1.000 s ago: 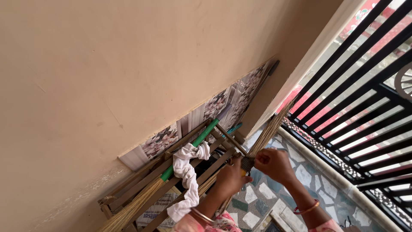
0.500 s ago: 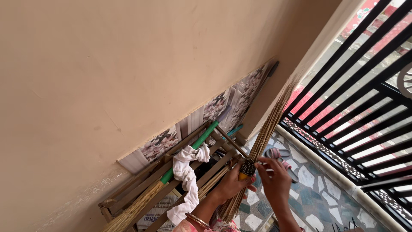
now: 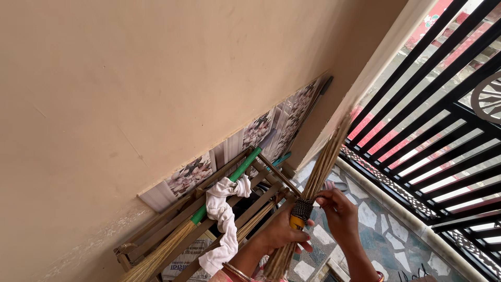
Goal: The person picks up a traditional broom and moves to a balcony area. They proceed to untie the binding on the broom head, remove the old string, and then re-tie the broom head with a new string to secure the bristles.
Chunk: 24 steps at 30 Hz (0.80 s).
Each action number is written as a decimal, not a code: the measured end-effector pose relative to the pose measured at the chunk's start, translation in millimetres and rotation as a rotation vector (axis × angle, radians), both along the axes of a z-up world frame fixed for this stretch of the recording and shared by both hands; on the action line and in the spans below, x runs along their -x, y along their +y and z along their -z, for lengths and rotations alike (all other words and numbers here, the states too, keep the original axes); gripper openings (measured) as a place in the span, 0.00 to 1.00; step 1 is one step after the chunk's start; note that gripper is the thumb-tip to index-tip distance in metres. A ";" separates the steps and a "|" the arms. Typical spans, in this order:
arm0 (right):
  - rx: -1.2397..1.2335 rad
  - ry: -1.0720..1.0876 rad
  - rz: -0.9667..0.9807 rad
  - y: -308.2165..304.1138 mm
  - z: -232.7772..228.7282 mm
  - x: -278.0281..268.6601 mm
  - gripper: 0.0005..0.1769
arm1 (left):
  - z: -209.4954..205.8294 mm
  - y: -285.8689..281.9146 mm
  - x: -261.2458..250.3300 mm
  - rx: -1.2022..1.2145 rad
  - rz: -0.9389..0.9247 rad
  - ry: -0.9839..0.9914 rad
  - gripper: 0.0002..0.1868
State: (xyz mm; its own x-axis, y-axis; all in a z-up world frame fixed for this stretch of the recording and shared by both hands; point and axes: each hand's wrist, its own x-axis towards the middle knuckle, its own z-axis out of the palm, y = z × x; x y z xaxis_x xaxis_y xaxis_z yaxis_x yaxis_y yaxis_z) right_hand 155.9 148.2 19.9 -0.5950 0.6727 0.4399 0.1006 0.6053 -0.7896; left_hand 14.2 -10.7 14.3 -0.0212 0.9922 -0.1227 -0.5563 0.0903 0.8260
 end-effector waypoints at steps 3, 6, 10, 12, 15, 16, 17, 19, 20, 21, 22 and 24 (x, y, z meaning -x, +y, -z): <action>0.510 0.358 -0.119 -3.1 -3.6 1.9 0.10 | -1.1 2.4 -10.2 0.077 -0.012 0.032 0.34; 0.130 0.232 0.122 -17.4 -26.8 9.1 0.05 | -4.5 5.1 -13.5 0.123 0.120 -0.010 0.28; -0.126 0.154 0.315 -37.4 -62.7 22.7 0.05 | -5.0 9.3 -22.0 0.151 0.078 0.077 0.20; -0.223 0.167 0.331 -43.3 -72.6 29.0 0.04 | -6.9 10.2 -24.5 0.199 0.082 0.090 0.17; -0.402 0.083 0.423 -44.5 -78.1 32.0 0.04 | -10.5 6.7 -27.0 0.155 0.053 0.163 0.18; -0.441 0.070 0.431 -43.5 -78.9 31.1 0.05 | -12.2 5.7 -28.0 0.167 0.061 0.189 0.18; -0.478 0.057 0.440 -41.4 -80.4 30.4 0.05 | -14.9 5.0 -29.1 0.180 0.070 0.216 0.18; -0.495 0.033 0.459 -39.2 -82.1 31.3 0.06 | -21.6 4.4 -28.9 0.208 0.074 0.270 0.19; -0.474 0.022 0.469 -38.6 -82.6 31.5 0.07 | -24.9 5.0 -27.8 0.224 0.070 0.297 0.20; -0.456 0.014 0.481 -37.7 -82.7 32.0 0.07 | -27.5 6.0 -26.6 0.236 0.066 0.327 0.21; -0.476 0.004 0.477 -37.7 -81.6 32.2 0.06 | -28.7 4.9 -25.7 0.244 0.033 0.332 0.21; -0.518 -0.007 0.470 -35.7 -77.7 32.4 0.04 | -29.9 3.0 -23.6 0.255 -0.033 0.348 0.20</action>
